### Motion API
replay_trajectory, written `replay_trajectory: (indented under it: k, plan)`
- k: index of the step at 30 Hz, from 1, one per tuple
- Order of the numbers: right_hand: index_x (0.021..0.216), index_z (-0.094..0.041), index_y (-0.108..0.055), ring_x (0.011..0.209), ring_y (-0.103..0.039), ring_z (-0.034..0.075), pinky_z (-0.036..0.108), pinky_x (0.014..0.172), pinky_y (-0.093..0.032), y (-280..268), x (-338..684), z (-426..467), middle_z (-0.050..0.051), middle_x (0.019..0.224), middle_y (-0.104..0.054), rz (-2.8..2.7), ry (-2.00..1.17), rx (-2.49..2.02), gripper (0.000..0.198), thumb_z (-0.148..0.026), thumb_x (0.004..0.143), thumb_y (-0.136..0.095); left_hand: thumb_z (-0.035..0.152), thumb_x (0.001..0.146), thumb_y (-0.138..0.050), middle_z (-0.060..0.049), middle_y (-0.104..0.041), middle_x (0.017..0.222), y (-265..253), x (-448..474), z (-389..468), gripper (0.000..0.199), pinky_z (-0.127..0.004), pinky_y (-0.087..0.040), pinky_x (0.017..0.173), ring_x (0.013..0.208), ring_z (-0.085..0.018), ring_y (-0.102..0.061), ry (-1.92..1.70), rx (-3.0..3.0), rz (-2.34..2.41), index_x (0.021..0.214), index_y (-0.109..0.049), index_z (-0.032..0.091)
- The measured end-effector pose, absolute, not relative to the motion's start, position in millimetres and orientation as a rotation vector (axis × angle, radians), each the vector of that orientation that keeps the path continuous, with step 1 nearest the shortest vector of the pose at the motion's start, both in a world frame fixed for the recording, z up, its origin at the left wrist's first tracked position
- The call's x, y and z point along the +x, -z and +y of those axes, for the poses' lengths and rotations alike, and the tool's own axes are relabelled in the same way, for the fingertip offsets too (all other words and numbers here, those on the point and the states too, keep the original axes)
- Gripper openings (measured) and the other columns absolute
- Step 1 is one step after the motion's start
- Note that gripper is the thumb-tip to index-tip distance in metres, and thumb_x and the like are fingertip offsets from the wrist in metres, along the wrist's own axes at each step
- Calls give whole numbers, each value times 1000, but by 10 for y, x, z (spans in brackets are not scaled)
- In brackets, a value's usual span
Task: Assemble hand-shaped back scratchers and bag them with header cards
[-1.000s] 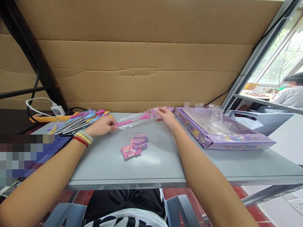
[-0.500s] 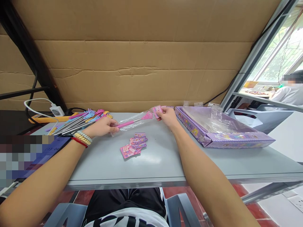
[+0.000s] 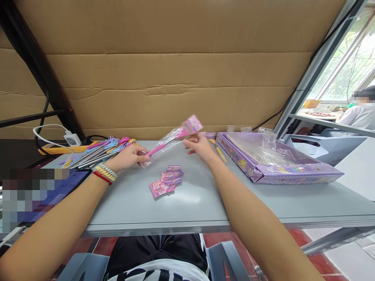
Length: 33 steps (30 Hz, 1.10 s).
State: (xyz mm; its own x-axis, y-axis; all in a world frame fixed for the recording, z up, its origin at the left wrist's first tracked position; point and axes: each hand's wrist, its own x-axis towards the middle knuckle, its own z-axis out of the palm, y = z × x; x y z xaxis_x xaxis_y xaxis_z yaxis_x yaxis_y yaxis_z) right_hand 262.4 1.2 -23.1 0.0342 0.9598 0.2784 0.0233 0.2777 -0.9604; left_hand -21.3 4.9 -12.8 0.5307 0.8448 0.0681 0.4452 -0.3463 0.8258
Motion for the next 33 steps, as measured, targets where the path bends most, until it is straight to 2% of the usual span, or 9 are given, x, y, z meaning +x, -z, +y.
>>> replay_trajectory:
  k: [6, 10, 16, 20, 26, 33]
  plan:
    - [76, -15, -61, 60, -57, 14, 23, 45, -42, 309, 2191, -146, 3, 65, -61, -1542, -1180, -947, 40, -48, 60, -78, 41, 68, -71, -4, -67, 67, 116, -73, -61, 30, -26, -49, 59, 62, -15, -62, -614, 1877, 938, 82, -69, 14]
    - [79, -13, -67, 50, -48, 9, 22, 44, -36, 327, 2030, -256, -3, 55, -55, -1679, -1260, -920, 35, -38, 58, -80, 41, 68, -72, -4, -68, 69, 147, 9, -111, 33, -27, -49, 61, 63, -15, -61, -619, 1840, 857, 85, -71, 13]
    - [79, -11, -70, 57, -52, 11, 23, 50, -38, 364, 2003, -256, 2, 64, -64, -1700, -1226, -883, 32, -31, 56, -81, 47, 65, -74, -7, -69, 72, 158, 94, -170, 39, -27, -49, 61, 64, -15, -60, -649, 1796, 841, 82, -71, 12]
    - [75, -11, -68, 49, -45, 8, 21, 45, -32, 339, 2007, -264, -2, 53, -56, -1728, -1212, -892, 27, -28, 57, -79, 48, 65, -73, -8, -69, 73, 173, 100, -165, 39, -27, -50, 60, 65, -15, -60, -624, 1770, 840, 81, -73, 12]
    - [82, -14, -62, 53, -52, 10, 22, 48, -38, 318, 1978, -314, -2, 59, -61, -1693, -1314, -884, 35, -23, 53, -81, 49, 64, -74, -6, -65, 67, 199, 116, -150, 38, -28, -50, 58, 61, -13, -55, -669, 1711, 896, 71, -73, 12]
    - [81, -15, -60, 49, -48, 8, 22, 47, -37, 356, 1974, -282, -3, 58, -59, -1691, -1301, -853, 31, -23, 57, -77, 47, 68, -70, 0, -53, 53, 240, 144, -135, 37, -25, -39, 54, 54, -10, -44, -758, 1811, 903, 62, -68, 11]
